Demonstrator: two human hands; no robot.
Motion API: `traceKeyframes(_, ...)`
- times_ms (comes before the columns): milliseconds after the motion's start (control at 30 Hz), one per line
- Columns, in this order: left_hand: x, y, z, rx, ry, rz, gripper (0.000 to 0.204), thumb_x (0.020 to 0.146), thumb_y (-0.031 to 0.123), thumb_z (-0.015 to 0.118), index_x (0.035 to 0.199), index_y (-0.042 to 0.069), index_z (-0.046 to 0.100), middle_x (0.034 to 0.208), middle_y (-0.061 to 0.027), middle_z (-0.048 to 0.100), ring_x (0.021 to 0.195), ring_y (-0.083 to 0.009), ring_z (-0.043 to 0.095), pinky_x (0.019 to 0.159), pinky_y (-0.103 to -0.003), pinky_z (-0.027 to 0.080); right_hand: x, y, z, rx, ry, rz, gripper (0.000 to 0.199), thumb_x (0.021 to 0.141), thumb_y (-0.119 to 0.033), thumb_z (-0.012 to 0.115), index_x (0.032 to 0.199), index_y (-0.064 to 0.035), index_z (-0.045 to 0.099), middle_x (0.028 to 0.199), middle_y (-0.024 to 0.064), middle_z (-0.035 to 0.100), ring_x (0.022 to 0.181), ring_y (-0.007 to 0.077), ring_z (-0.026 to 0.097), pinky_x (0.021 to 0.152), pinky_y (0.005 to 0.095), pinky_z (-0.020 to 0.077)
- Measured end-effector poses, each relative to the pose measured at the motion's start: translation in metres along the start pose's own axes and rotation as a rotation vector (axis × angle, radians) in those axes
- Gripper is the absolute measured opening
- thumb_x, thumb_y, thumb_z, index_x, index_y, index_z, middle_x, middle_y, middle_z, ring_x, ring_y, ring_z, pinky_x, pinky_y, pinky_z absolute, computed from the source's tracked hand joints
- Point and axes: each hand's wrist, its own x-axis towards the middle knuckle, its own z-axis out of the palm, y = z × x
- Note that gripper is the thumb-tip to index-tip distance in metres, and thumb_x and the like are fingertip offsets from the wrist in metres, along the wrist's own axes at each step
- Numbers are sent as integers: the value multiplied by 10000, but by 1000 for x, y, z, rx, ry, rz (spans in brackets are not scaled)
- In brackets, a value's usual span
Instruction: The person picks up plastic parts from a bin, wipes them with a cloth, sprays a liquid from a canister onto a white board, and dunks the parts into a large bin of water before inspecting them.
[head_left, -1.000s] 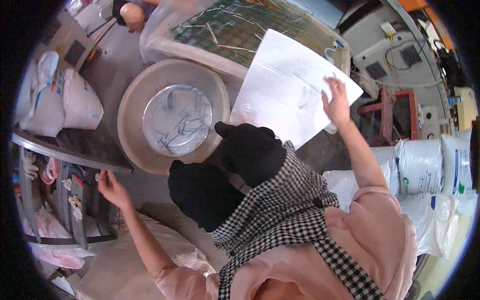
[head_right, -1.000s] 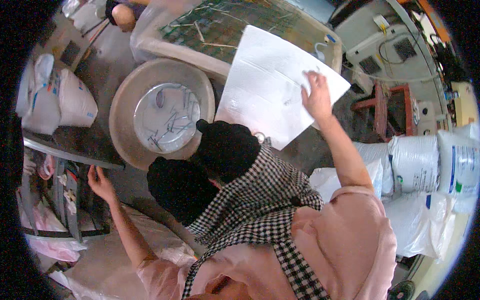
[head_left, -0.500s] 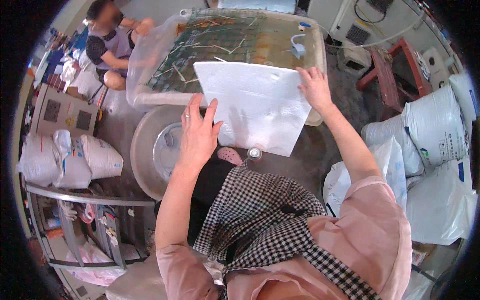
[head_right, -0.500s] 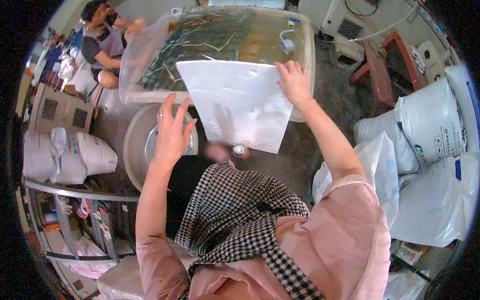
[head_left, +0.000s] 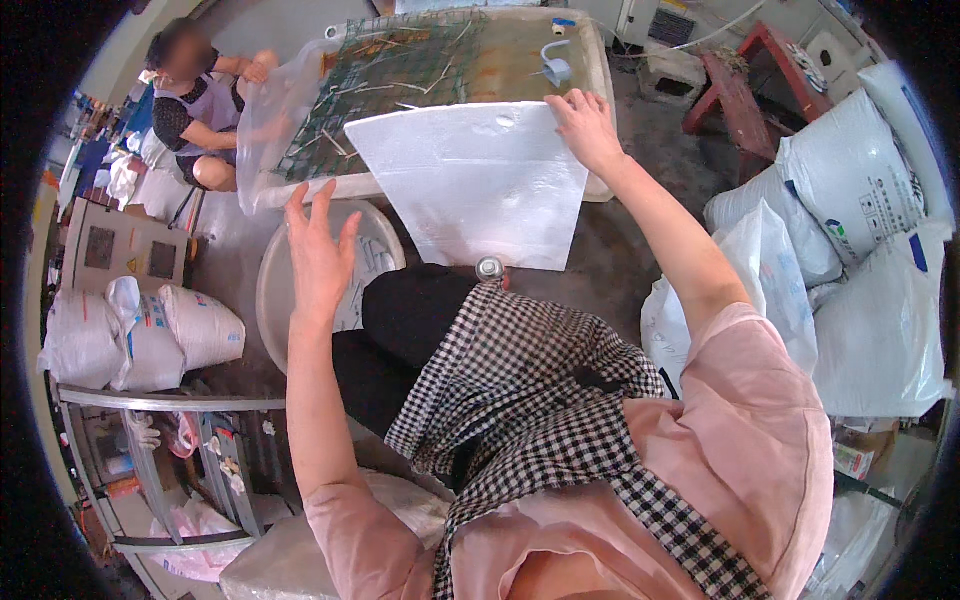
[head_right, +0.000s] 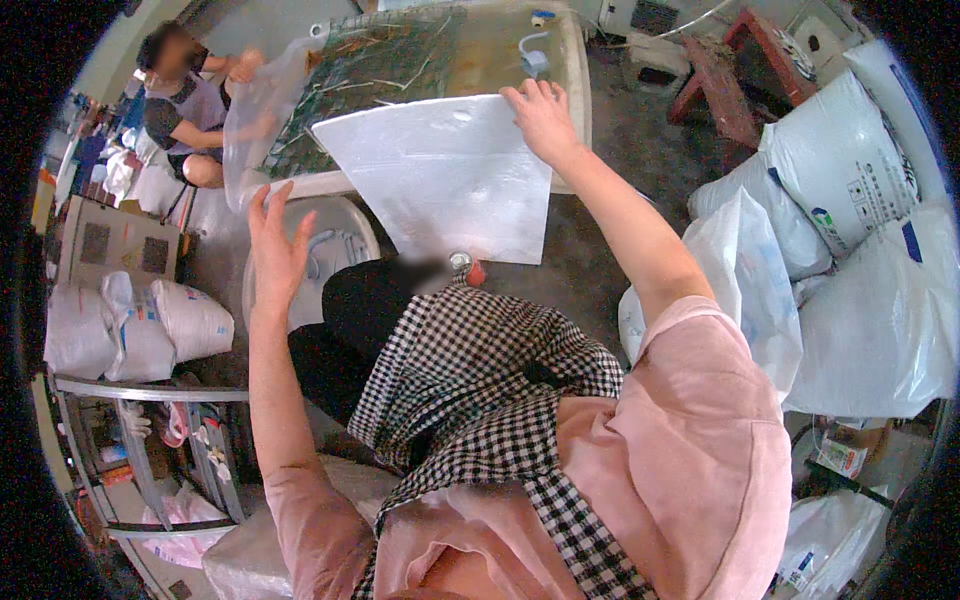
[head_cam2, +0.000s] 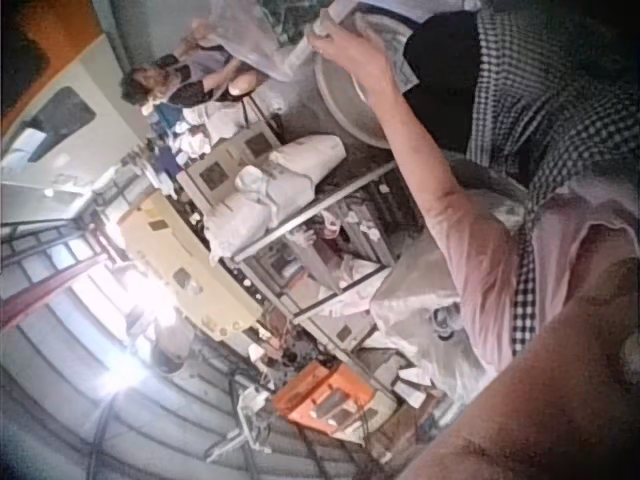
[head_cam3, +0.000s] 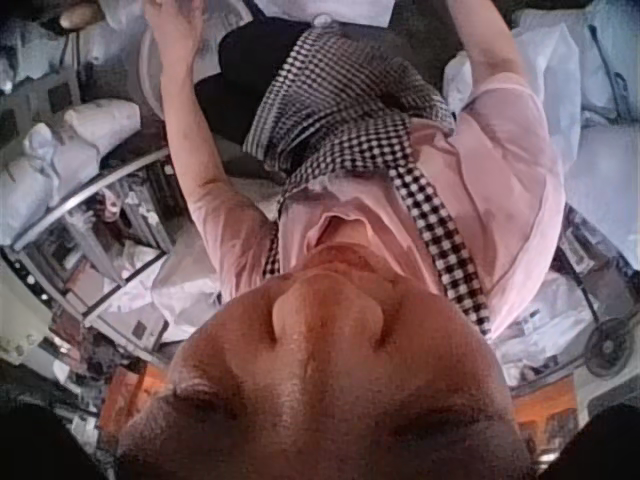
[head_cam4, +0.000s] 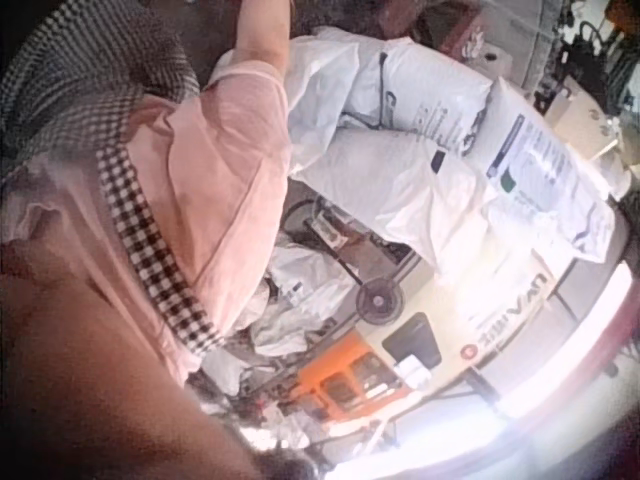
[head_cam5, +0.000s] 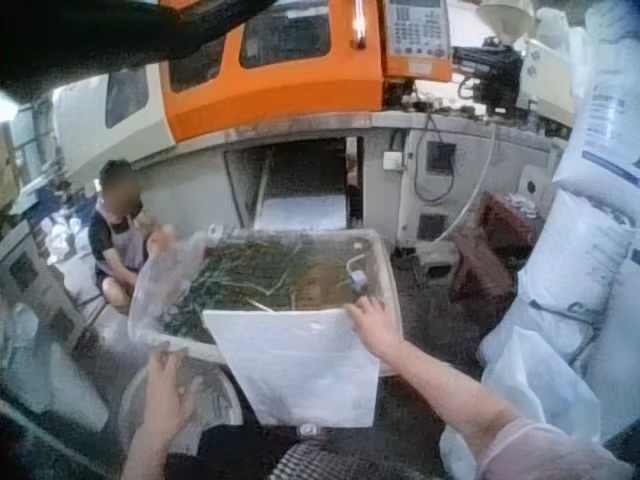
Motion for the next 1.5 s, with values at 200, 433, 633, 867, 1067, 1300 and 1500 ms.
traceKeyframes(200, 12, -4, 19, 52, 38, 128, 475, 796, 117, 650, 1241, 87, 485, 1275, -258, 369, 1157, -434, 400, 950, -475, 365, 5, -7, -10, -48, -54, 20, 428, 749, -60, 616, 1152, -146, 502, 1066, 116, 491, 1088, 301, 469, 985, 503, 311)
traceKeyframes(433, 68, 30, 78, -31, -43, 195, 499, 842, 255, 612, 1279, 71, 456, 1302, -252, 377, 1197, -419, 387, 962, -492, 352, 13, -9, -30, -62, -134, -37, 422, 725, -76, 619, 1128, -110, 501, 991, 126, 528, 1040, 312, 526, 964, 466, 345)
traceKeyframes(633, 99, 36, 157, 70, -93, 207, 413, 881, 269, 544, 1243, 78, 494, 1208, -201, 486, 1169, -338, 438, 1002, -518, 269, 50, -1, -59, 304, -396, -109, 299, 812, -255, 645, 1021, -44, 611, 917, 125, 607, 901, 311, 601, 795, 389, 476)
traceKeyframes(867, 120, 44, 172, -70, -53, 268, 250, 736, 96, 650, 975, 42, 601, 933, -106, 543, 980, -267, 526, 964, -464, 310, 122, 167, 101, 260, -517, 501, 538, 797, -371, 652, 1198, -37, 521, 1022, 197, 623, 947, 295, 604, 834, 367, 472)
traceKeyframes(1067, 143, 37, 179, -143, -283, 290, 278, 800, 212, 623, 994, 14, 607, 979, -109, 581, 1004, -292, 543, 966, -487, 307, 169, 240, 283, -19, -637, 691, 815, 772, -411, 674, 1340, 23, 282, 1243, 269, 469, 1183, 377, 441, 969, 415, 399)
traceKeyframes(1300, 156, 25, 188, -67, -372, 258, 389, 875, 374, 534, 1093, 57, 594, 1029, -108, 578, 1035, -275, 527, 971, -477, 274, 197, 268, 337, -58, -556, 787, 801, 768, -391, 678, 1339, 36, 313, 1267, 243, 445, 1183, 385, 438, 967, 425, 404)
traceKeyframes(1500, 157, 29, 188, -66, -381, 273, 390, 837, 359, 584, 1067, 46, 608, 1021, -112, 571, 1050, -277, 515, 971, -486, 271, 194, 253, 312, 151, -735, 732, 562, 740, -355, 688, 1133, 30, 576, 1076, 139, 594, 1000, 304, 573, 868, 400, 483)
